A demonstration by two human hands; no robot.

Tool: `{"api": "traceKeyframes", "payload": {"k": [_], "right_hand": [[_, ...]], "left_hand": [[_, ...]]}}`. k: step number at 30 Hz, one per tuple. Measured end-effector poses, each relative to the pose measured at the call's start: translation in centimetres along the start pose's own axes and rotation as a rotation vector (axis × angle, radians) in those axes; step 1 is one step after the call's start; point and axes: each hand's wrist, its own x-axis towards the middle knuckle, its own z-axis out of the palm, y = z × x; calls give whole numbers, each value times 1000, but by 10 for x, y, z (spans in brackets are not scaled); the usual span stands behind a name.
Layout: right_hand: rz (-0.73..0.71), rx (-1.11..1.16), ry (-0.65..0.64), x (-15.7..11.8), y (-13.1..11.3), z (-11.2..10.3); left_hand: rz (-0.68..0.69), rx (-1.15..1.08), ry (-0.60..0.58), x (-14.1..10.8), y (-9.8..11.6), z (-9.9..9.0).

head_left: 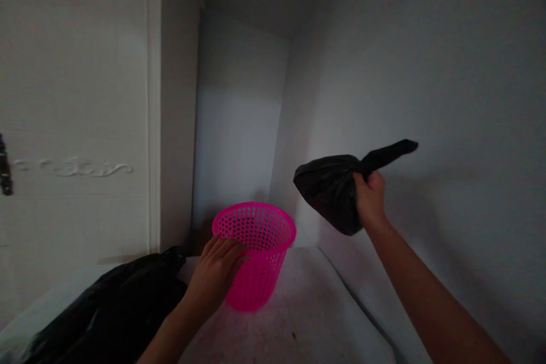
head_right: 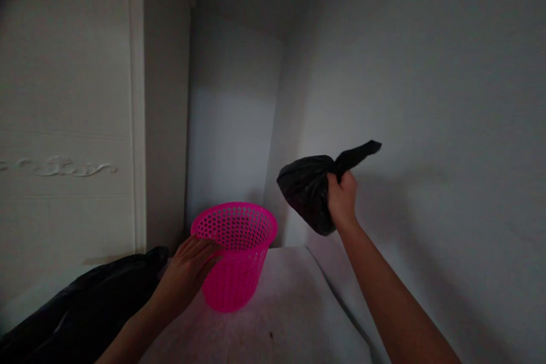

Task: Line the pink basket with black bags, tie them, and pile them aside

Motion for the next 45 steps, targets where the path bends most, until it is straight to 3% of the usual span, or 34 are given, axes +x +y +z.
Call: {"api": "traceKeyframes", "payload": {"k": [5, 9, 12, 16, 20, 27, 30, 33, 36, 40, 45], "right_hand": [[-118, 64, -196, -1, -33, 70], [-156, -86, -521, -17, -46, 118], [-196, -153, -753, -39, -52, 143], [-233, -123, -948, -76, -53, 160], [-228, -90, -1105, -105, -49, 165], [234, 249, -1314, -122, -43, 161], [236, 378, -1424, -115, -35, 152], [123, 439, -1519, -107, -24, 143], [65, 388, -1470, -102, -13, 136], [111, 298, -1308, -99, 1, 130], [115, 273, -1146, -98, -1, 122]], "left_hand": [[46, -2, 30, -4, 9, -9], [44, -8, -4, -6, 13, -16], [34, -21, -21, -7, 14, -21], [-65, -99, -13, 0, 13, -29], [-238, -151, 57, 23, 7, -35], [-384, -89, -255, 65, -12, -22], [-373, -79, -288, 71, -16, -18], [-350, -94, -288, 74, -16, -21], [-325, -126, -289, 76, -17, -26], [-321, -175, -269, 78, -25, -30], [-329, -236, -178, 78, -28, -27]]}}
